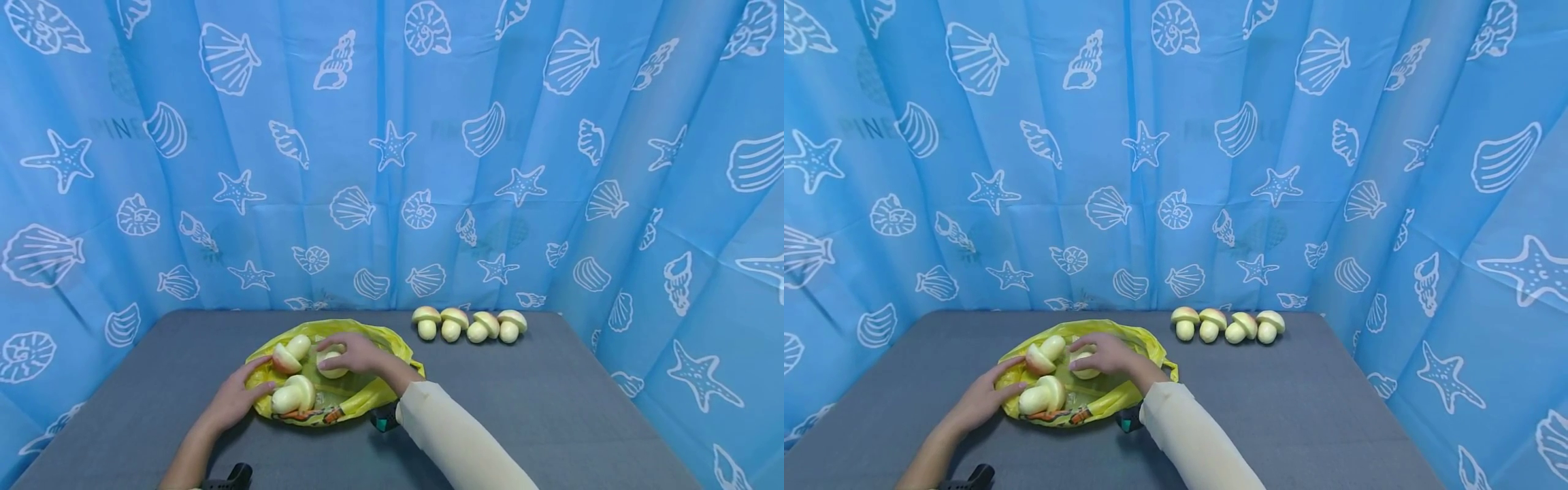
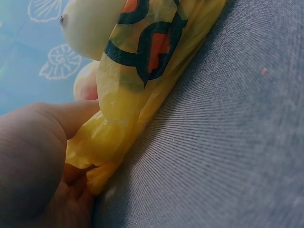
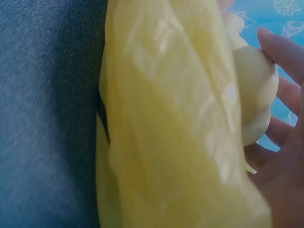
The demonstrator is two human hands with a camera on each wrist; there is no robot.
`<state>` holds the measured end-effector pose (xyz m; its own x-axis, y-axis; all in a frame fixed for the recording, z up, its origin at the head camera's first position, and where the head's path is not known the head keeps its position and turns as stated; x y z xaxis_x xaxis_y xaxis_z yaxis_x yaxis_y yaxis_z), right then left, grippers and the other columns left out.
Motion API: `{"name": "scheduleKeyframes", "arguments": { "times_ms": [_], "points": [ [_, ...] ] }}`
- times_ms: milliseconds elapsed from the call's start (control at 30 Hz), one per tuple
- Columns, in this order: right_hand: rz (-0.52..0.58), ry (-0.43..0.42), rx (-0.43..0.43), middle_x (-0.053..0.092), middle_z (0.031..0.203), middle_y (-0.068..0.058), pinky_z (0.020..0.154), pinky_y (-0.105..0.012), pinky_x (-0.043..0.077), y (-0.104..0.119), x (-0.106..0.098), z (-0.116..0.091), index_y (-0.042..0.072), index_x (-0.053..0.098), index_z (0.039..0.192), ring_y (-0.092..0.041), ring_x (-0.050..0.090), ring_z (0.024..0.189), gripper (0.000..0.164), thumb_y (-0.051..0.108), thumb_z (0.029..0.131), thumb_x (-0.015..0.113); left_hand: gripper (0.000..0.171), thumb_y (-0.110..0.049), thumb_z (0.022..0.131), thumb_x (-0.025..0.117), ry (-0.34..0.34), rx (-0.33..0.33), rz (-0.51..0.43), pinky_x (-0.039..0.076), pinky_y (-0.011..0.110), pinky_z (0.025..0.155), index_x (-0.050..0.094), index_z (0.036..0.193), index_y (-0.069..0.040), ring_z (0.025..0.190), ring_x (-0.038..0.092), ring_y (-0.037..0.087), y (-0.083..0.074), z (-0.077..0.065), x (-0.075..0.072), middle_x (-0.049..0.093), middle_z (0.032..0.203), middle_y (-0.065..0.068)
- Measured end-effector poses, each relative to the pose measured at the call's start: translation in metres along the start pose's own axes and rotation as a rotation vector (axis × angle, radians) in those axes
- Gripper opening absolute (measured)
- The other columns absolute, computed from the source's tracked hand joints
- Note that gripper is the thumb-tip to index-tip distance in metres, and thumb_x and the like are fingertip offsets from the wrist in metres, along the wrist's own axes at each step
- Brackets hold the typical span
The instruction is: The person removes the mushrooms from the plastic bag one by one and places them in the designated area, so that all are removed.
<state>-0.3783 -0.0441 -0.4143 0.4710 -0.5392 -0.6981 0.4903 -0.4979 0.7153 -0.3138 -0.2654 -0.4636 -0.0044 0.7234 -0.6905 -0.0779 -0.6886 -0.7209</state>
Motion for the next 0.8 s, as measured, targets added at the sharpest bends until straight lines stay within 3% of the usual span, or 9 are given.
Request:
{"name": "scheduleKeyframes", "arguments": {
  "times_ms": [467,800],
  "points": [
    [0.041,-0.017,0.015,0.056,0.135,0.003,0.097,-0.039,0.045,-0.014,-0.011,-0.015,0.015,0.064,0.129,-0.022,0.048,0.127,0.042,0.035,0.092,0.067,0.065,-0.034,0.094,0.063,0.004,-0.009,0.006,0.026,0.066,0.104,0.041,0.145,0.001,0.133,0.03,0.052,0.003,0.001,0.0,0.037,0.145,0.031],
    [0.061,-0.038,0.012,0.055,0.136,0.002,0.092,-0.038,0.047,-0.007,-0.025,-0.028,0.022,0.064,0.127,-0.023,0.049,0.126,0.036,0.034,0.093,0.067,0.065,-0.036,0.095,0.062,0.01,-0.016,0.014,0.027,0.067,0.103,0.041,0.145,0.0,0.132,0.03,0.053,0.001,0.001,0.001,0.037,0.145,0.032]
  ]
}}
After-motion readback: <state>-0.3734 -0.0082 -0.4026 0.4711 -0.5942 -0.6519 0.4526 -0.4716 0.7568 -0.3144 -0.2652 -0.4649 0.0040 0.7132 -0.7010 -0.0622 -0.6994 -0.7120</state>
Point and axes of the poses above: each hand's wrist, its own z-axis towards the middle knuckle, its own x-axis out of the palm, y = z × x, the point moved 6 cm from there along z, towards the middle knuckle
